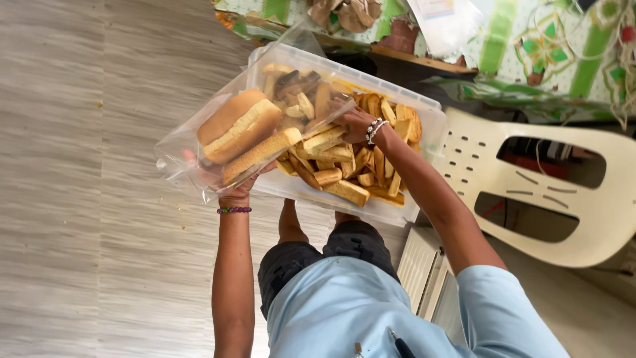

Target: The person packs sliced bread from a white plastic container into a clear plastic bag. They repeatedly pick up pieces of bread with their right hand and place them into the bag held in their left hand.

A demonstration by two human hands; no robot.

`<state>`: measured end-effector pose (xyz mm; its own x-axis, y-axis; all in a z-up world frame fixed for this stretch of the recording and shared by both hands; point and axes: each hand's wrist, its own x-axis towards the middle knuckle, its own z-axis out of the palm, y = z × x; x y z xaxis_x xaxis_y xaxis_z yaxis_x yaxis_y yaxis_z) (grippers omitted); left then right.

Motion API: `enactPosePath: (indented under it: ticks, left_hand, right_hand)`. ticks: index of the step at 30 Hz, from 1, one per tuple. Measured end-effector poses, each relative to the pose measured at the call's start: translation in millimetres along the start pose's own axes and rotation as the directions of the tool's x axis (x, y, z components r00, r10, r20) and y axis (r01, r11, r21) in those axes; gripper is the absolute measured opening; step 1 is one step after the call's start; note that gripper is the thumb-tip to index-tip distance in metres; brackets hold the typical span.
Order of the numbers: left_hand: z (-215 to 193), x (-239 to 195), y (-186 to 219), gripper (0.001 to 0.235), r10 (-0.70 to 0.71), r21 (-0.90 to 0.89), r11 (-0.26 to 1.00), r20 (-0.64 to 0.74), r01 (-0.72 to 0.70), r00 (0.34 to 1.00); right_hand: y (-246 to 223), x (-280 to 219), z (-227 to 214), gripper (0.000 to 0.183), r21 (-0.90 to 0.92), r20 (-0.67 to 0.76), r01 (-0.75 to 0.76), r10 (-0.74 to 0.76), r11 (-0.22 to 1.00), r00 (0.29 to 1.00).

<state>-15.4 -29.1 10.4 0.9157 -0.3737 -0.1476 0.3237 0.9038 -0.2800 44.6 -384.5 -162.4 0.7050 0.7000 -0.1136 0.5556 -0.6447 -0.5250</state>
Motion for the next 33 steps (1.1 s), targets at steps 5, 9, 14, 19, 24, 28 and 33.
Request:
enactPosePath:
  ticks: [5,9,14,19,24,28,33]
  left_hand:
    - [-4.4,-12.6,5.1,0.121,0.114,0.024,0.993,0.023,-0.114,0.993]
    - [-12.1,-12.7,6.7,0.12,0.065,0.009,0.998,0.121,-0.067,0.99]
    - [-16.2,-9.4,2.4,0.12,0.065,-0.019,0.998,0.119,-0.063,0.991]
    - [-15.7,1.8,-1.9,0.119,0.064,0.014,0.998,0.124,-0.066,0.99]
    - [-23.1,0.8,-3.0,0.12,0.082,-0.03,0.996,0.085,-0.08,0.993]
    - [-26.6,0.5,-1.3,0.117,0.072,0.001,0.997,0.101,-0.072,0.992]
    - [-28.2,-11.9,1.9,0.114,0.205,-0.091,0.973,-0.079,-0.212,0.976]
  right_hand:
    - [11.2,2.7,17.0,0.066,0.074,0.282,-0.25,0.22,0.965,0.934]
    - [7.0,-8.9,15.0,0.069,0.001,-0.025,0.033,-0.033,0.999,0.999]
    - [7.7,-7.7,16.1,0.082,0.338,0.195,-0.26,0.203,0.905,0.959]
    - [11.2,-14.3,11.7,0.079,0.173,0.09,-0.103,0.088,0.98,0.992]
    - [-11.6,-29.0,16.2,0.089,0.024,-0.043,0.012,-0.011,1.0,0.999]
    - [-37.3,-46.9,5.9,0.066,0.098,-0.051,-0.082,0.087,0.992,0.995]
    - [-74.7,-98.0,-65.0,0.052,0.397,-0.421,-0.105,0.283,0.912,0.862]
